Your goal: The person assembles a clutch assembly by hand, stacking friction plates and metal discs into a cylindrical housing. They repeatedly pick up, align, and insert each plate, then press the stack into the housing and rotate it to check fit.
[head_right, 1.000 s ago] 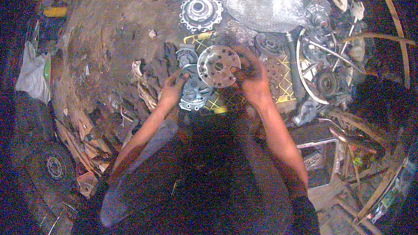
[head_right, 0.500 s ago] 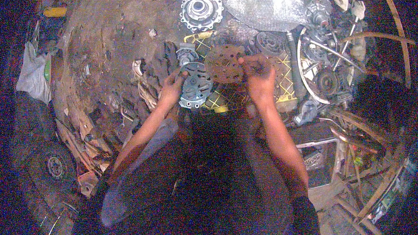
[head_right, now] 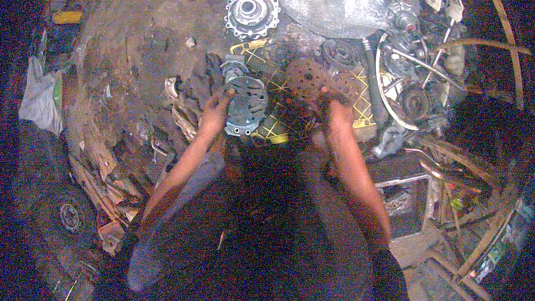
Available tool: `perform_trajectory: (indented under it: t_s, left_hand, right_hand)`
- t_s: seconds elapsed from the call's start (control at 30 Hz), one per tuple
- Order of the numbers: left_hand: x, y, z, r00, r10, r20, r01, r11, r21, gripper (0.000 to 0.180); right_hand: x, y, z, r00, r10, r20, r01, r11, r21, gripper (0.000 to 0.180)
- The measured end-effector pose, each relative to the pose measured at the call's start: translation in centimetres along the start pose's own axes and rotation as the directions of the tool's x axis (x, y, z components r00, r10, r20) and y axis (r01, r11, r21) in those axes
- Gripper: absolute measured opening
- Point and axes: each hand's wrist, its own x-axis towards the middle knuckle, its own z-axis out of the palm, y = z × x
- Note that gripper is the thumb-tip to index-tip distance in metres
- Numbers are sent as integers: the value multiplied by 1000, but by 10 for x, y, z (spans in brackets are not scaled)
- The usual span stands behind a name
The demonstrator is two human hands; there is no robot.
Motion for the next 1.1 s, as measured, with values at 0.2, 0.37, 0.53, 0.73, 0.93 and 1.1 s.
perform_trajectory:
  t_s: [0.2,0.37,0.53,0.73,0.93,1.1]
  left_hand:
    - [15,-26,3,993,116,22,-114,991,-68,56]
    - [12,-24,3,995,97,7,-95,989,-114,57]
    - [13,-23,4,998,66,0,-65,990,-125,58]
    - [14,-34,2,997,73,11,-70,985,-157,59]
    - [7,-16,0,997,75,5,-74,996,-55,57]
    - [1,-1,-2,996,-83,-38,79,992,-99,62]
  right_hand:
    - [-6,28,-5,937,162,311,-233,950,207,43]
    - [27,49,-8,908,259,330,-328,929,172,48]
    - [63,75,-25,993,112,36,-107,988,-109,41]
    - [29,58,-11,1000,28,14,-29,999,36,31]
    - [0,41,-11,980,163,112,-176,977,119,28]
    - [-38,14,4,942,107,319,-177,964,200,39]
